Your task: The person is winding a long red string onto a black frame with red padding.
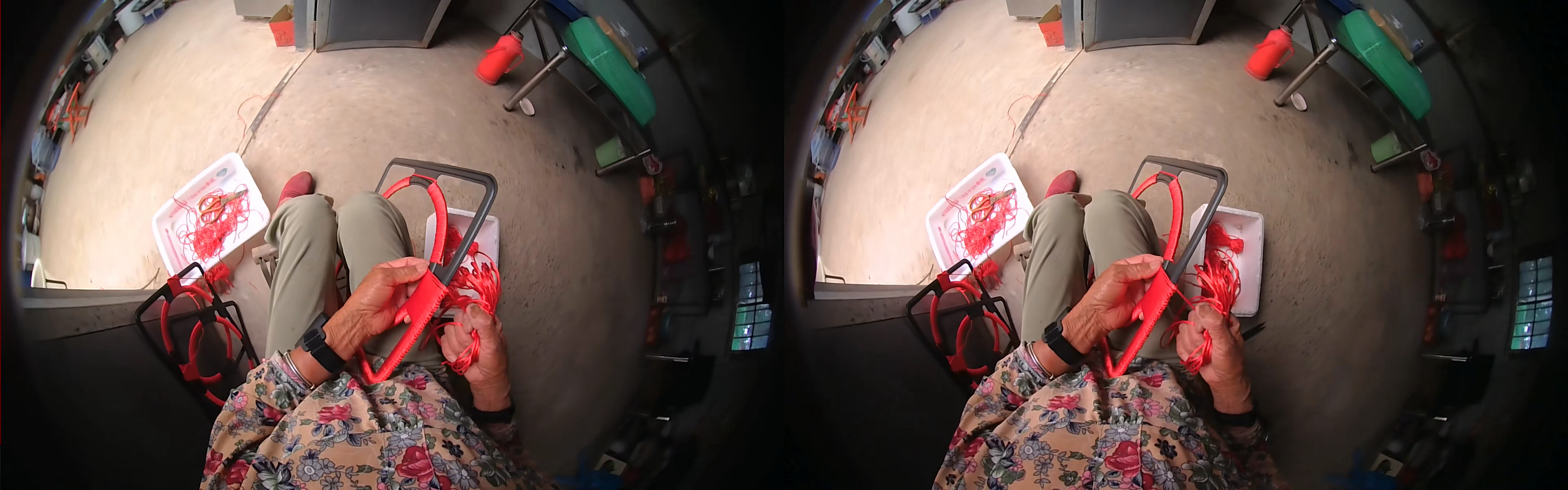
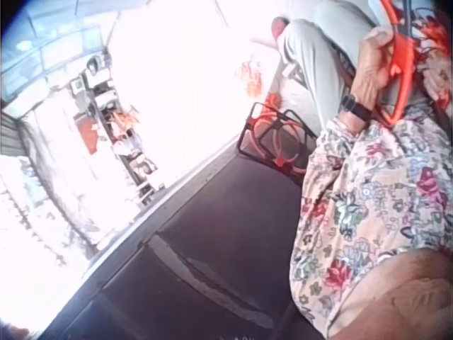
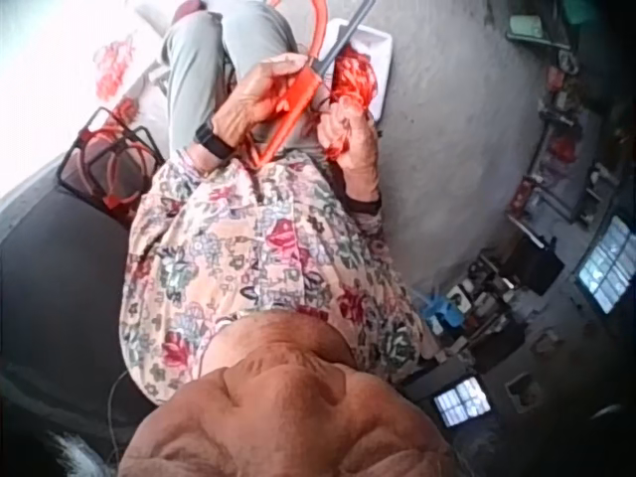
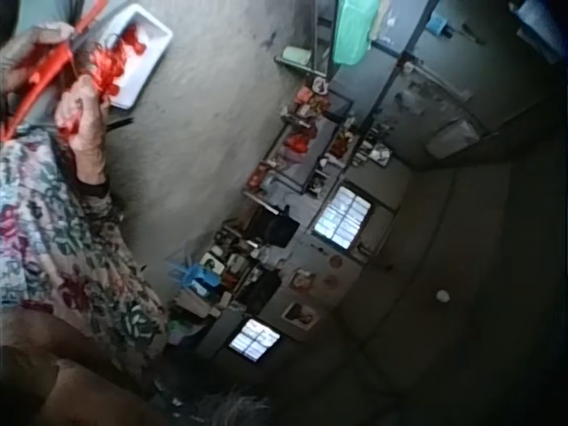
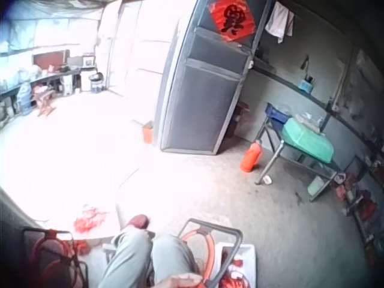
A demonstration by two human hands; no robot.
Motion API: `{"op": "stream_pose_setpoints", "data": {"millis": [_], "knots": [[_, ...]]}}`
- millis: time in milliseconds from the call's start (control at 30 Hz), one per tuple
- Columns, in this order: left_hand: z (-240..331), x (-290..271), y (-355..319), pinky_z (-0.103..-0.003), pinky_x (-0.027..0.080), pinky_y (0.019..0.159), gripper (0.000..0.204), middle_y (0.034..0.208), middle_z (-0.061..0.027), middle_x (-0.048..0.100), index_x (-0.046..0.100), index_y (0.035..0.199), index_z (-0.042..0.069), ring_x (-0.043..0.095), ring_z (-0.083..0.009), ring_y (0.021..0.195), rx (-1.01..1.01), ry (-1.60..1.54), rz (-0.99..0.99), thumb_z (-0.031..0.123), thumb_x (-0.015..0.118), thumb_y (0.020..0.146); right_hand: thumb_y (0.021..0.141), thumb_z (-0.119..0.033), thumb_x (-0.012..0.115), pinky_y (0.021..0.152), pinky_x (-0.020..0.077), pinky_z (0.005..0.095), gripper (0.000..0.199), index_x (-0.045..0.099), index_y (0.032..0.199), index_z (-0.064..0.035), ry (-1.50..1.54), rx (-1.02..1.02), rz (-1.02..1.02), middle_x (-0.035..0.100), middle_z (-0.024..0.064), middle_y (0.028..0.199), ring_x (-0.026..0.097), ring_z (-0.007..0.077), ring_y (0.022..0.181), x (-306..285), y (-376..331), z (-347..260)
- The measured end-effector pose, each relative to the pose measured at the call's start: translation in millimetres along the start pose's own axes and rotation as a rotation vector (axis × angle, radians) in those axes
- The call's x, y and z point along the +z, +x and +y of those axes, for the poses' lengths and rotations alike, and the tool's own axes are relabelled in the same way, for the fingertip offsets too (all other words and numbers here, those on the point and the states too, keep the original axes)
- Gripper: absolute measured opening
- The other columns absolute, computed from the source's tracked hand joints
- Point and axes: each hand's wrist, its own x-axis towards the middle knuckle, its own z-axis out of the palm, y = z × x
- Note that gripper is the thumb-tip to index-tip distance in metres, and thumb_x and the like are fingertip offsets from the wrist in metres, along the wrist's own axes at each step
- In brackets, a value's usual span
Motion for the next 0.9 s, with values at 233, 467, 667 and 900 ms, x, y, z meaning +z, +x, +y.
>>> {"op": "stream_pose_setpoints", "data": {"millis": [233,467,667,900], "knots": [[-2.5,-8.0,4.7,-0.028,0.058,0.065,0.018,0.093,-0.0124,0.067,0.057,0.103,-0.001,0.068,-0.0166,0.079,-0.063,-0.149,-0.161,0.013,0.054,0.093,0.095,-0.027,0.052,0.039,0.0285,0.0280,0.035,0.043,0.066,-0.0094,-0.003,-0.004,0.026,0.035,-0.0002,0.050,0.033,0.0115,0.041,3.2,3.7,0.8],[-2.0,-6.4,6.7,-0.029,0.057,0.073,0.021,0.094,-0.0116,0.067,0.057,0.103,-0.001,0.067,-0.0174,0.082,-0.103,-0.027,-0.104,0.017,0.057,0.093,0.094,-0.026,0.054,0.040,0.0278,0.0275,0.030,0.045,0.071,-0.0090,-0.043,-0.022,0.050,0.035,-0.0009,0.050,0.033,0.0108,0.041,7.5,4.0,1.7],[3.2,-12.7,7.6,-0.028,0.056,0.076,0.019,0.093,-0.0099,0.066,0.056,0.103,-0.002,0.067,-0.0161,0.082,-0.018,-0.081,-0.242,0.013,0.057,0.092,0.093,-0.023,0.058,0.040,0.0293,0.0273,0.024,0.047,0.076,-0.0091,0.048,-0.046,0.014,0.035,-0.0017,0.052,0.034,0.0100,0.042,6.0,-1.0,-0.4],[15.7,-11.3,-6.1,-0.027,0.054,0.064,0.023,0.086,-0.0059,0.064,0.054,0.110,-0.003,0.063,-0.0142,0.069,0.073,-0.040,-0.111,0.012,0.054,0.093,0.088,-0.022,0.066,0.044,0.0351,0.0255,0.018,0.056,0.091,-0.0073,0.121,-0.050,-0.084,0.042,-0.0030,0.059,0.040,0.0071,0.049,18.0,0.3,7.9]]}}
